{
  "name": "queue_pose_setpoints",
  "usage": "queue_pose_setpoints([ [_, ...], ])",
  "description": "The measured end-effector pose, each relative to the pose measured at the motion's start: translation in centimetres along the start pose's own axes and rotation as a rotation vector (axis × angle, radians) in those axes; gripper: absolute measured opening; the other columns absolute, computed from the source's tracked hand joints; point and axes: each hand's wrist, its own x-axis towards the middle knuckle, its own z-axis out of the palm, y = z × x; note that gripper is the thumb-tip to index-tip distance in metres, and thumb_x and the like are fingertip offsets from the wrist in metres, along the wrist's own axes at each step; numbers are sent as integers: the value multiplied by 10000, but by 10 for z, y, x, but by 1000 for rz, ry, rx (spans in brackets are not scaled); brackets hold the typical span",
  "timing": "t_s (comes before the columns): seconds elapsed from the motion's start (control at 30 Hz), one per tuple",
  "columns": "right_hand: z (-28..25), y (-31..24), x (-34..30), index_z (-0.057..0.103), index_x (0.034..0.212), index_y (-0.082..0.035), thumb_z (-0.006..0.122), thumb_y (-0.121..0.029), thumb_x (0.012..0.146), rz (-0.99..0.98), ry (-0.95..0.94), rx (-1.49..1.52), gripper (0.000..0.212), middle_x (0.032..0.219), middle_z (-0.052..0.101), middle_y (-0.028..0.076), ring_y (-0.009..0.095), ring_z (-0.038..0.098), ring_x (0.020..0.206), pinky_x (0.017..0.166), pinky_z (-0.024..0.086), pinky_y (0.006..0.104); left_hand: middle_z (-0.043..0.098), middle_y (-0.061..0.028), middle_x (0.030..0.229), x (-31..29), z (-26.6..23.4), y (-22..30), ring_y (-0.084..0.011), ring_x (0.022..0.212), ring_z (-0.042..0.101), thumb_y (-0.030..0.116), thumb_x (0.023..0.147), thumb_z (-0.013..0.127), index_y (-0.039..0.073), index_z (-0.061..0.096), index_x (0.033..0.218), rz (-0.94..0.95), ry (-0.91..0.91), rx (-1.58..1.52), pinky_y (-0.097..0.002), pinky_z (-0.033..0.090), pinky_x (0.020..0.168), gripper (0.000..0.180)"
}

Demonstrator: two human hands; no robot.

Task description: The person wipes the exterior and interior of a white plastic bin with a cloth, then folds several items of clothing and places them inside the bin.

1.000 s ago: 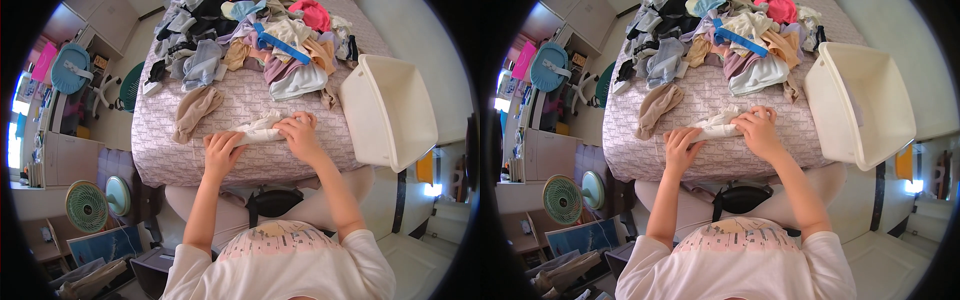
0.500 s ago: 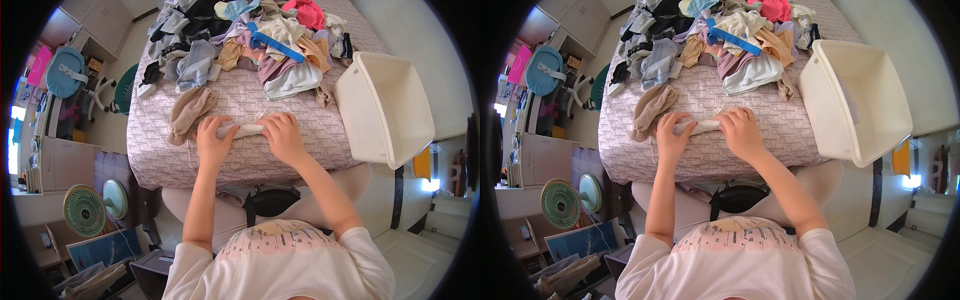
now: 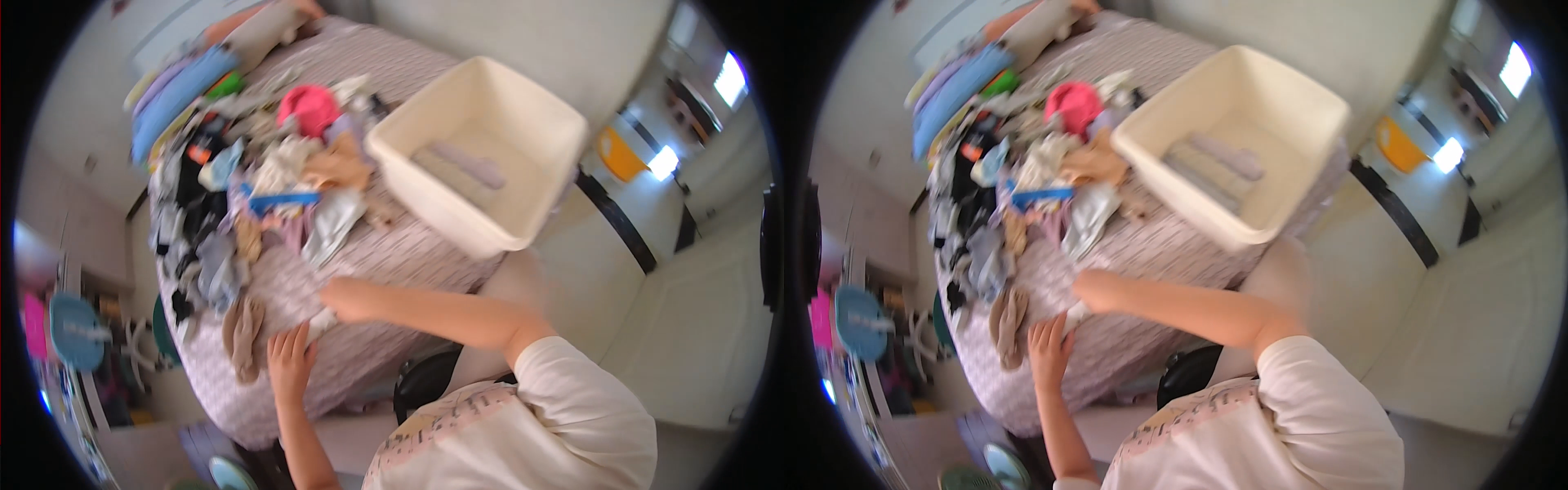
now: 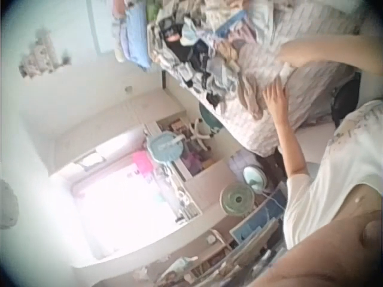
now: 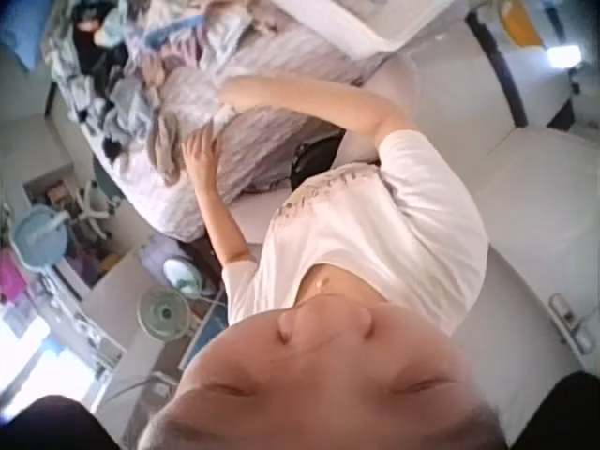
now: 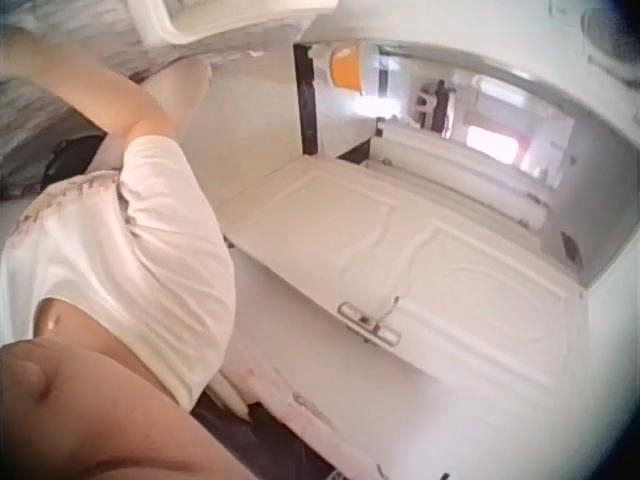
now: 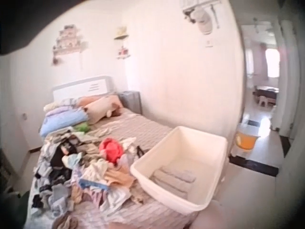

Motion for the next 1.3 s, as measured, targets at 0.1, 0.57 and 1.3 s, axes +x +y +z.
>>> queue_pose_setpoints([
  [0.1,-15,-16,-60,639,923,25,713,-27,722,-54,252,-121,221,929,696,204,360,673,981,775,562,452,699,-86,1141,27,-24,10,-273,992,658,118,794,746,34,666,1224,190,-57,38,-433,533,834,445],
  [0.57,-293,134,-246,707,1032,21,775,-88,825,583,555,-103,244,958,725,183,327,690,909,810,552,397,682,-124,911,485,22,185,-354,928,663,0,749,669,56,609,1007,833,-203,-91,-469,525,778,270],
  [1.3,-277,163,-251,560,1279,59,754,-121,905,332,907,1350,457,1180,666,121,198,673,1062,960,562,365,640,-142,1201,452,1,249,-205,1005,698,182,943,703,-37,508,1356,-168,-718,-1389,-346,592,875,506],
])
